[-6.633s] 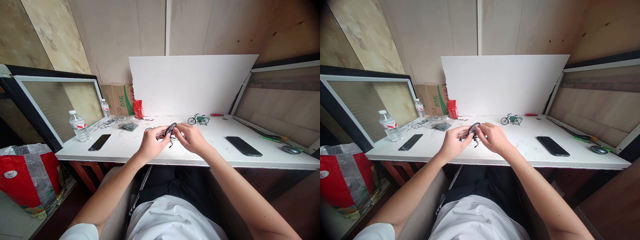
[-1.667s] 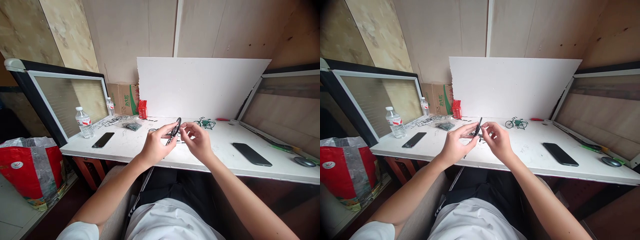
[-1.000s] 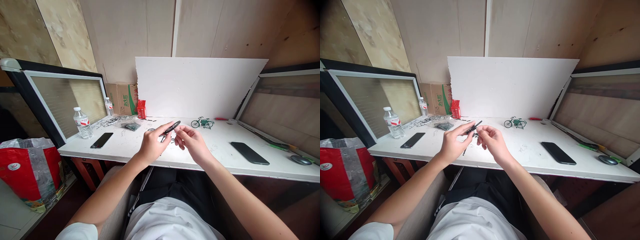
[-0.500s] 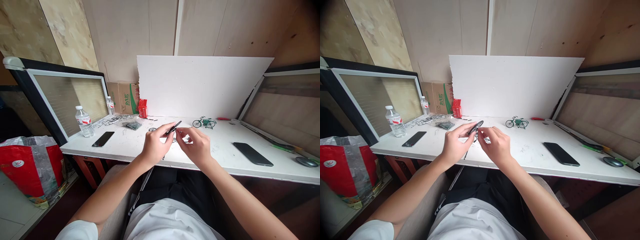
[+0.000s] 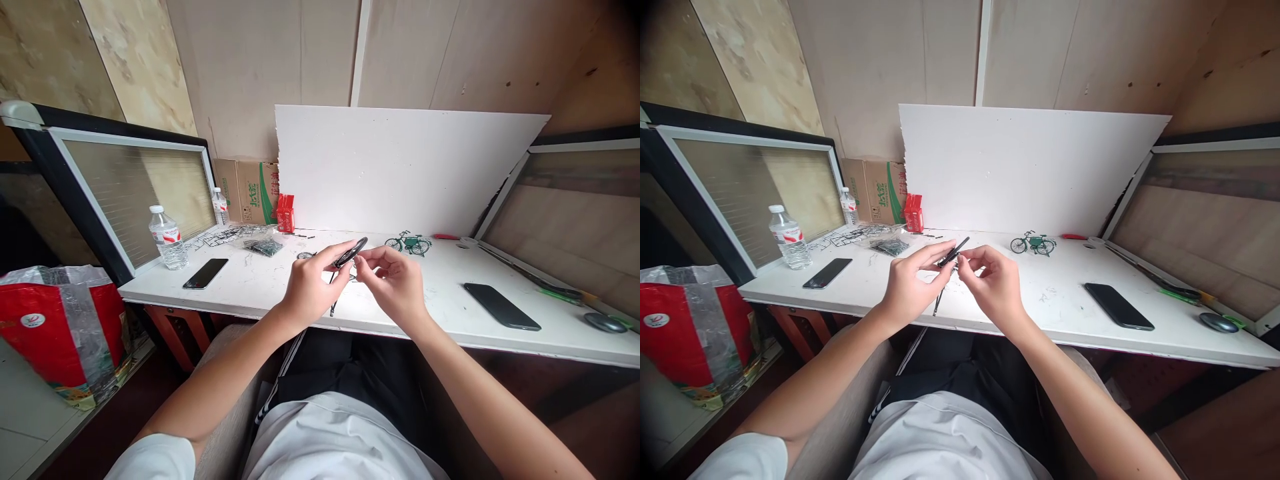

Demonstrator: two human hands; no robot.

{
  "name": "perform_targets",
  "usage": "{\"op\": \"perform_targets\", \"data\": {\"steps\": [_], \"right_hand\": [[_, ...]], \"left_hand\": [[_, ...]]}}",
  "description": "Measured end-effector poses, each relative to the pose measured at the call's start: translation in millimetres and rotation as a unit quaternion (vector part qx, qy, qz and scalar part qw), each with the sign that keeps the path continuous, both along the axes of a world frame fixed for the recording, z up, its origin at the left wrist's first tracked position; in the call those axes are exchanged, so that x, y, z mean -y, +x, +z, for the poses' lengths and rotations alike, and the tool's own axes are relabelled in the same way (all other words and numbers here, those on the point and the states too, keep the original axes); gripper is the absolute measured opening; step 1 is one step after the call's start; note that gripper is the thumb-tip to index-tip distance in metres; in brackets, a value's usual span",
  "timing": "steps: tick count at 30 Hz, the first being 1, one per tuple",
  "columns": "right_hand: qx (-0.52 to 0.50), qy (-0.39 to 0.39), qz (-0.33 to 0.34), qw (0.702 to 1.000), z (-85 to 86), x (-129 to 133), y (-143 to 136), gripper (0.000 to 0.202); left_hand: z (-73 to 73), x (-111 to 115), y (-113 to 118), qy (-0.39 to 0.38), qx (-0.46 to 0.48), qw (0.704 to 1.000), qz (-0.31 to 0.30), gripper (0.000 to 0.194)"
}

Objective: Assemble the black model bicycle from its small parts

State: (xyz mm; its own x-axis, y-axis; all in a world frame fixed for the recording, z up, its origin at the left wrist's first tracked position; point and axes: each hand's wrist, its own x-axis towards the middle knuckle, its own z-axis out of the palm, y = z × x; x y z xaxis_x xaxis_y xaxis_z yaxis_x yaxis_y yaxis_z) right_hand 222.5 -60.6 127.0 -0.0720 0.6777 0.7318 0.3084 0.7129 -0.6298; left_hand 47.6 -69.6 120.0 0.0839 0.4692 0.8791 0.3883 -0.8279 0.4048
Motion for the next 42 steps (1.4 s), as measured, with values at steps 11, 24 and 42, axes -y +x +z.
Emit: {"op": "perform_targets", "data": {"steps": [11, 24, 42], "right_hand": [[0.014, -0.023, 0.047, 0.999, 4.9, -2.3, 2.9, 0.03], [0.127, 0.33, -0.098, 0.93, -1.9, -10.0, 4.6, 0.012], [0.053, 0.202, -0.055, 0.976, -3.3, -12.8, 4.8, 0.007]], "left_hand": [[0.5, -4.1, -5.0, 0.051, -0.024, 0.998, 0.006, 0.037], [9.3, 4.8, -4.5, -0.035, 0.036, 0.997, -0.057, 0.033], [15.0, 16.9, -6.0, -0.063, 0.02, 0.993, -0.093, 0.04]]}}
